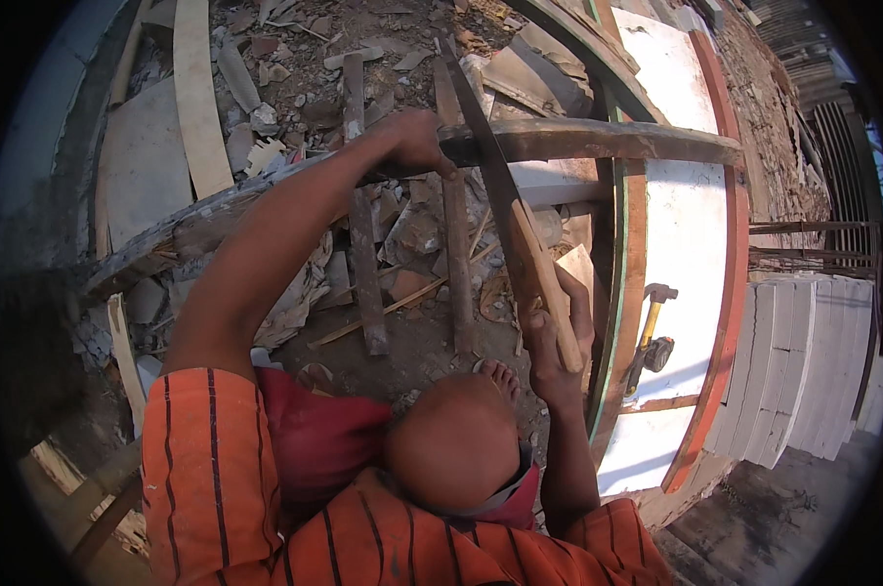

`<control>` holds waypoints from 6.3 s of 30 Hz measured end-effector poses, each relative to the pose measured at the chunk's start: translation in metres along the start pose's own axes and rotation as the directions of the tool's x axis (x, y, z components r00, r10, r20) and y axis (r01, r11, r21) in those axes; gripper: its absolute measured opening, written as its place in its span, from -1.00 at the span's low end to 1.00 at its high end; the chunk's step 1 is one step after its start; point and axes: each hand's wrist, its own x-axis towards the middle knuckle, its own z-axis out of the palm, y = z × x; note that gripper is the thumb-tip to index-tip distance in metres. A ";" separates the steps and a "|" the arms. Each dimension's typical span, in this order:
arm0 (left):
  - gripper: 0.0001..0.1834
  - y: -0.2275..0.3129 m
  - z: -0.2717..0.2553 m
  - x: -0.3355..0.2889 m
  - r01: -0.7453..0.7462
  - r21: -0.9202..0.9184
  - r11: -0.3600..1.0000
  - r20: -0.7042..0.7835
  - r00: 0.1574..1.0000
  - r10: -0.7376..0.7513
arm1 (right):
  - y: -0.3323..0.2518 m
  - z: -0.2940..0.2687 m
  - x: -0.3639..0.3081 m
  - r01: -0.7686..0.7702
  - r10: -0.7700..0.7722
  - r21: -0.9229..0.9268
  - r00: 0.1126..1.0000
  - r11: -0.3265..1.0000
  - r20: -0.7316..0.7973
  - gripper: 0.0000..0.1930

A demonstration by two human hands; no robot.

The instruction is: The person picks up a wooden plank, measures it with a tape measure, and cuts it with a hand saw at a construction site.

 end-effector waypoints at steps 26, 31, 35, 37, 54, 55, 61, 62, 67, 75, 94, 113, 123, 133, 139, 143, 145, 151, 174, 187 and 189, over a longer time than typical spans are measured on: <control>-0.33 -0.011 0.031 0.005 -0.040 -0.070 0.997 0.150 0.987 0.050 | 0.006 -0.018 -0.104 -0.149 0.144 -0.034 0.982 0.988 -0.120 -0.28; -0.32 -0.008 0.032 0.008 -0.001 -0.045 0.999 0.084 0.996 0.005 | 0.039 0.046 0.056 0.098 -0.107 -0.080 0.988 0.992 -0.113 -0.50; -0.29 -0.013 0.028 -0.004 -0.014 -0.079 0.997 0.175 0.984 0.028 | 0.027 0.041 0.057 0.001 0.000 0.006 0.999 1.000 -0.051 -0.49; -0.29 -0.019 0.019 0.004 -0.056 -0.083 0.995 0.170 0.983 0.070 | 0.014 0.021 -0.008 -0.052 0.052 0.004 0.996 0.999 -0.068 -0.41; -0.25 0.008 0.041 -0.024 -0.022 0.139 0.990 -0.094 0.995 0.035 | 0.032 0.049 0.065 0.345 -0.340 0.008 0.929 0.938 -0.147 -0.51; -0.25 0.013 0.035 -0.015 -0.009 0.145 0.989 -0.123 0.992 0.027 | 0.030 0.043 0.072 0.315 -0.310 0.016 0.940 0.949 -0.139 -0.51; -0.27 0.025 0.037 -0.021 0.051 0.177 0.983 -0.166 0.986 -0.022 | 0.046 0.038 0.059 0.309 -0.299 0.074 0.946 0.948 -0.127 -0.46; -0.27 0.024 0.037 -0.020 0.027 0.193 0.981 -0.173 0.985 0.006 | 0.042 0.034 0.051 0.260 -0.255 0.016 0.958 0.966 -0.133 -0.45; -0.27 0.012 0.040 -0.020 0.018 0.205 0.979 -0.154 0.988 0.014 | 0.018 -0.028 -0.089 -0.154 0.153 0.002 0.984 0.988 -0.093 -0.22; -0.25 0.025 0.043 -0.020 0.060 0.165 0.984 -0.160 0.987 -0.033 | 0.017 -0.028 -0.082 -0.173 0.179 0.072 0.981 0.982 -0.076 -0.38; -0.27 -0.002 0.038 -0.008 0.030 -0.011 0.999 0.005 1.000 -0.030 | 0.047 0.026 0.018 0.126 -0.128 -0.027 0.989 0.992 -0.070 -0.44; -0.43 -0.025 0.047 0.018 -0.009 -0.166 0.986 0.204 0.978 0.043 | 0.030 0.045 0.053 0.147 -0.147 0.001 0.987 0.989 -0.069 -0.47; -0.47 -0.010 0.015 0.004 0.062 -0.311 0.948 0.307 0.951 0.039 | 0.020 -0.033 -0.134 -0.205 0.209 0.055 0.973 0.977 -0.096 -0.23; -0.46 -0.013 0.033 -0.003 0.013 -0.248 0.969 0.254 0.966 0.053 | 0.033 0.040 0.051 -0.019 0.019 0.088 1.000 0.996 -0.004 -0.46; -0.42 -0.028 0.028 0.014 0.063 -0.303 0.951 0.333 0.942 0.044 | 0.026 -0.030 -0.147 -0.201 0.202 0.023 0.971 0.979 -0.128 -0.24; -0.39 -0.027 0.033 0.017 0.056 -0.280 0.959 0.290 0.957 0.028 | 0.058 0.002 -0.078 -0.043 0.048 0.048 0.994 0.998 -0.100 -0.30; -0.39 -0.024 0.029 0.019 0.046 -0.223 0.974 0.264 0.964 0.015 | 0.062 0.038 0.004 0.112 -0.116 -0.046 0.988 0.993 -0.098 -0.44; -0.43 -0.038 0.021 0.017 -0.010 -0.230 0.973 0.210 0.976 0.059 | 0.047 0.033 0.011 0.089 -0.089 -0.007 0.994 0.996 -0.068 -0.42; -0.36 -0.019 0.012 0.015 -0.040 -0.260 0.965 0.139 0.987 0.079 | 0.050 -0.034 -0.149 -0.087 0.090 0.030 0.989 0.996 -0.117 -0.27; -0.41 -0.032 0.012 0.009 -0.086 -0.158 0.984 -0.050 0.996 0.079 | 0.040 -0.006 -0.064 -0.078 0.081 0.151 0.997 0.986 -0.018 -0.40; -0.41 -0.025 0.009 0.012 -0.115 -0.143 0.983 -0.011 0.993 0.114 | 0.051 -0.033 -0.125 -0.017 0.024 0.094 0.997 0.995 -0.075 -0.37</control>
